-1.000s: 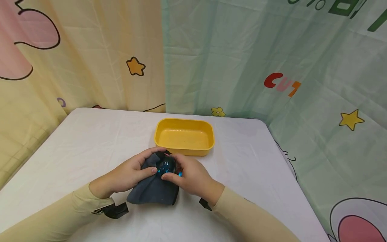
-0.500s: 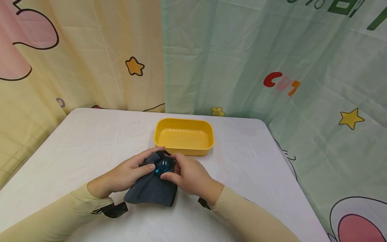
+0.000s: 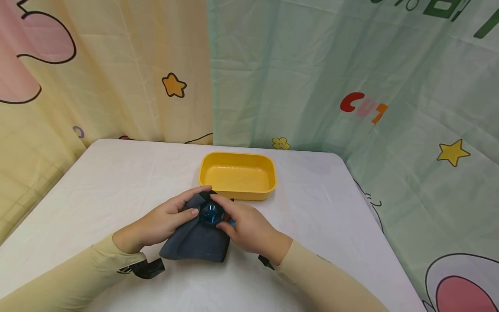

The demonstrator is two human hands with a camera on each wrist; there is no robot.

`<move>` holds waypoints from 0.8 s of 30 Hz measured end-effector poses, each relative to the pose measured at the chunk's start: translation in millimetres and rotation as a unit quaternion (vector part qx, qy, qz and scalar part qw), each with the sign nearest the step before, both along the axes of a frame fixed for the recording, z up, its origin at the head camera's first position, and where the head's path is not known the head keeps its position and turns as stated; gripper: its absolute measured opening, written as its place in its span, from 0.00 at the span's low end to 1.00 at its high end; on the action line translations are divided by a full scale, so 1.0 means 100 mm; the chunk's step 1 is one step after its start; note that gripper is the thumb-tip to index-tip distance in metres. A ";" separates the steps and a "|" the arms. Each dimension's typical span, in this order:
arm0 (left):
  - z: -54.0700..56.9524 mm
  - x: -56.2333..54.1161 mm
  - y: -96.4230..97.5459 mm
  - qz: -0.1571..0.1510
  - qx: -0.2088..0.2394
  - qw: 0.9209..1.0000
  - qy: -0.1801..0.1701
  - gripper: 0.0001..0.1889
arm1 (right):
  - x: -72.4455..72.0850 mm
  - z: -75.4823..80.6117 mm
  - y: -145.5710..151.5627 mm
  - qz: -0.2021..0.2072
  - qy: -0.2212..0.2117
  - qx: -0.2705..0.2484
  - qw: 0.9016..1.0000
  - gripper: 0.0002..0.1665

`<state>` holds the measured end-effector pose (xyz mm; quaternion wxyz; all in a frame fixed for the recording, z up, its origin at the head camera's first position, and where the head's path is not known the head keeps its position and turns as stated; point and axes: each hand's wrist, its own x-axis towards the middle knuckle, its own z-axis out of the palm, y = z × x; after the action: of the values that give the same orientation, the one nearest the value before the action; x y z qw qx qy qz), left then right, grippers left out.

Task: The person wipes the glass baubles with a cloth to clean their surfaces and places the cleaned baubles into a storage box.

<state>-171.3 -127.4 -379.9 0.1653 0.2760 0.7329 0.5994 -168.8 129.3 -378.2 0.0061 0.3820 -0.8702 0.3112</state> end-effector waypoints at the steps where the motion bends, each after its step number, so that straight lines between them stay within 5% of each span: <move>1: 0.01 0.00 0.00 -0.001 0.002 1.000 0.000 0.29 | 0.00 0.01 0.00 0.000 0.003 0.003 1.000 0.44; 6: 0.04 0.01 0.01 -0.004 0.004 1.000 0.000 0.29 | -0.01 0.05 -0.01 -0.012 -0.041 -0.025 0.999 0.41; 12: 0.04 0.03 0.03 0.000 -0.014 1.000 -0.008 0.29 | -0.02 0.02 -0.03 -0.050 -0.099 -0.059 0.992 0.27; 15: 0.04 0.03 0.03 0.005 -0.027 1.000 -0.003 0.29 | -0.01 -0.01 -0.04 -0.060 -0.091 -0.060 0.992 0.28; 21: 0.04 -0.02 0.01 0.018 -0.026 0.999 0.003 0.29 | 0.01 0.01 -0.03 -0.020 -0.031 -0.028 0.999 0.49; 24: 0.05 -0.03 -0.01 0.012 -0.009 1.000 -0.003 0.29 | 0.01 0.04 -0.02 -0.011 0.003 0.001 1.000 0.47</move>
<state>-173.9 -127.9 -374.9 0.1630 0.2638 0.7412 0.5954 -168.3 126.9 -374.3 0.0116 0.3736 -0.8745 0.3090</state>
